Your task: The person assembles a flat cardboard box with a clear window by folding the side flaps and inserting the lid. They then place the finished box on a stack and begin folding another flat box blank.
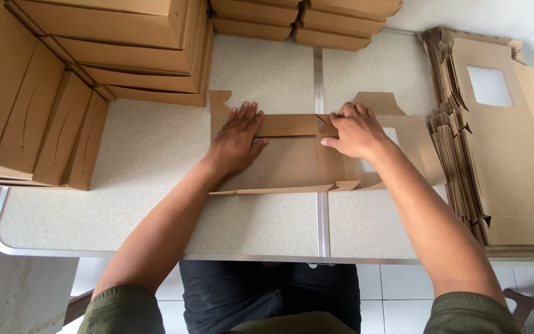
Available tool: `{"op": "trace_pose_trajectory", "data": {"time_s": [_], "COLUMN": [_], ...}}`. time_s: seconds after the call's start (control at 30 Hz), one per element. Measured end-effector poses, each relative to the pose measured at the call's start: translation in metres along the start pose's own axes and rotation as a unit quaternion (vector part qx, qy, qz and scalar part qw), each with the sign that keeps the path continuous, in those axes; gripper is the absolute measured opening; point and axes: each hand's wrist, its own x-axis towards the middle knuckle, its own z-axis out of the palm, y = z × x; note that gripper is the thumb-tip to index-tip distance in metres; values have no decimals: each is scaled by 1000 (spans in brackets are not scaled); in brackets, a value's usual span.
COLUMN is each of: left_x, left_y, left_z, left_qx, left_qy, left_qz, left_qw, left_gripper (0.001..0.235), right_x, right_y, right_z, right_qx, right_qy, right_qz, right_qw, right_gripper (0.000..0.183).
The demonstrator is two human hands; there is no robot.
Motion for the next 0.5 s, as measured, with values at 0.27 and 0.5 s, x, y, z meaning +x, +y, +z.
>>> {"op": "trace_pose_trajectory", "data": {"time_s": [0.27,0.5], "left_x": [0,2], "left_y": [-2,-2], "left_z": [5,4], "left_qx": [-1,-9], "left_qy": [7,-1], "left_qz": [7,4], "left_qw": [1000,1000], "left_gripper": [59,60], "right_x": [-1,-11], "right_y": [0,-6], "right_z": [8,-4], "right_qx": [100,122], "right_qy": [-19,-26], "right_qz": [5,0], "right_qw": [995,992], "right_gripper": [69,67]}}
